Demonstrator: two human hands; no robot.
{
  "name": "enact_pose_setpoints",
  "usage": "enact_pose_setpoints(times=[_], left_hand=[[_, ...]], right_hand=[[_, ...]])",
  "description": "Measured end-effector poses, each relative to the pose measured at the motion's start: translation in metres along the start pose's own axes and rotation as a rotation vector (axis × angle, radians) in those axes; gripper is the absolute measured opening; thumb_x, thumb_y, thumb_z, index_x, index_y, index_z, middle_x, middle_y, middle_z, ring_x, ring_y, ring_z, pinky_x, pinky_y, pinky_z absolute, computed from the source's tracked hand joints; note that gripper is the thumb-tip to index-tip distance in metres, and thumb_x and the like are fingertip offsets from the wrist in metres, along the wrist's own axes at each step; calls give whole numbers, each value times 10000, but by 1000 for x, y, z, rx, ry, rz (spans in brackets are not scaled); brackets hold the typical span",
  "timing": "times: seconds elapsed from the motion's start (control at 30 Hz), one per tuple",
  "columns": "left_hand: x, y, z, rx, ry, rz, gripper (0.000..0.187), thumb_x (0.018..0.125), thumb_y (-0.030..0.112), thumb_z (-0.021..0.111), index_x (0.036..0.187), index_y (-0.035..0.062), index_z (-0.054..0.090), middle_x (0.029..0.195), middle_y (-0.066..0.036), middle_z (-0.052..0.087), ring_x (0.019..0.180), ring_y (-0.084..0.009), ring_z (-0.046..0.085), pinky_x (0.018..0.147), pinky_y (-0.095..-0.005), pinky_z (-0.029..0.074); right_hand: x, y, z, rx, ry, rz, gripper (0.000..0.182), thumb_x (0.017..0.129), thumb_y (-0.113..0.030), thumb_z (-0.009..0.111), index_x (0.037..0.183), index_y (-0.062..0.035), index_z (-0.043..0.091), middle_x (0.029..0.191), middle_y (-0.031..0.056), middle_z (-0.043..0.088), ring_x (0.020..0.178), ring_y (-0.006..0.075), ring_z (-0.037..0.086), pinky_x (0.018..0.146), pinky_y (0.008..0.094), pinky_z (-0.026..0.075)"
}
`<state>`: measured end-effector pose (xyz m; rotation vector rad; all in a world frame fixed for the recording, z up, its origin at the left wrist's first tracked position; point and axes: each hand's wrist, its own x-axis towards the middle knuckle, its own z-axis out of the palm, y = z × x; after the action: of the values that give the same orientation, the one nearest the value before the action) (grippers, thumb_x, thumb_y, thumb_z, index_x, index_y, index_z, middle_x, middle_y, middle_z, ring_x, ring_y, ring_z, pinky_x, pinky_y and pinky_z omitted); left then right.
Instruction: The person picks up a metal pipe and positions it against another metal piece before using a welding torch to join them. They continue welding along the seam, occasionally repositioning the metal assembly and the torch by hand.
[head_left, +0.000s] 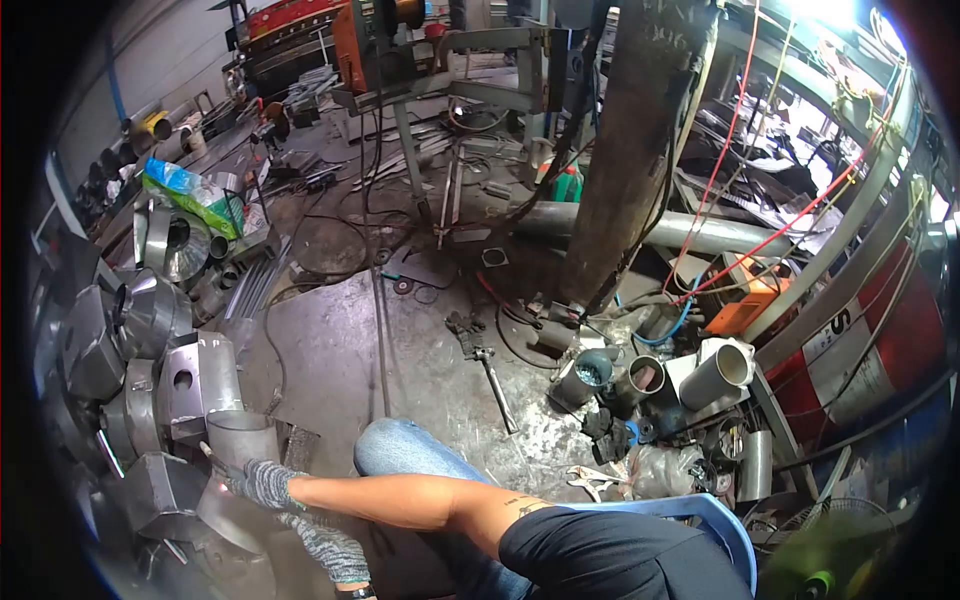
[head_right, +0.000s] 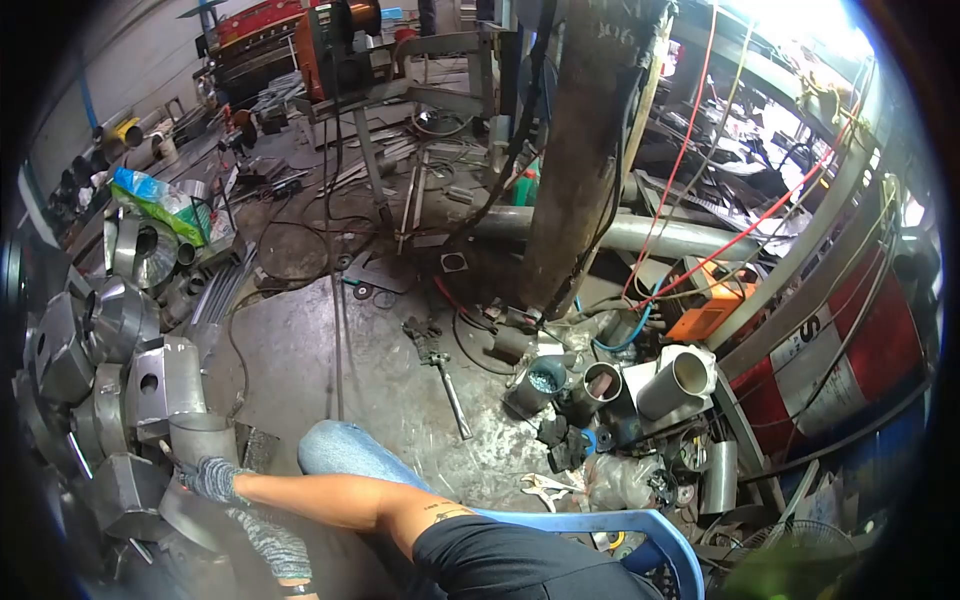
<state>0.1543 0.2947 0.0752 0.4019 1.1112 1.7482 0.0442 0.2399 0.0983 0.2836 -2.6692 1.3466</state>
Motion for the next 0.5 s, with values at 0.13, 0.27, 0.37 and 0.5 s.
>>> enact_pose_setpoints(times=[0.13,0.27,0.37,0.5], left_hand=[[-4,-5,19,48,18,63,348,1142,227,419,1434,130,579,1347,-77,609,1220,-199,601,1016,-375,539],[1,0,41,117,-4,87,346,1141,224,425,1433,126,581,1344,-81,611,1219,-203,604,1015,-377,542],[-7,-8,43,176,-46,62,344,1140,222,430,1433,124,582,1343,-83,613,1218,-205,606,1015,-378,545],[-22,-5,44,214,-70,68,342,1139,218,437,1432,120,583,1340,-87,615,1217,-209,608,1014,-379,548]], right_hand=[[12,0,38,-668,-120,-231,473,1024,-289,535,1355,15,684,1309,193,700,1246,357,673,1095,443,546],[38,43,114,-700,-12,-291,465,988,-285,577,1313,11,729,1264,180,737,1144,370,741,1046,517,573],[71,77,141,-546,-143,-249,453,1026,-298,542,1291,17,730,1278,187,732,1089,299,766,1019,484,585],[92,115,165,-983,15,-568,456,1049,-310,532,1333,2,705,1287,168,731,1111,237,756,1016,445,587]])
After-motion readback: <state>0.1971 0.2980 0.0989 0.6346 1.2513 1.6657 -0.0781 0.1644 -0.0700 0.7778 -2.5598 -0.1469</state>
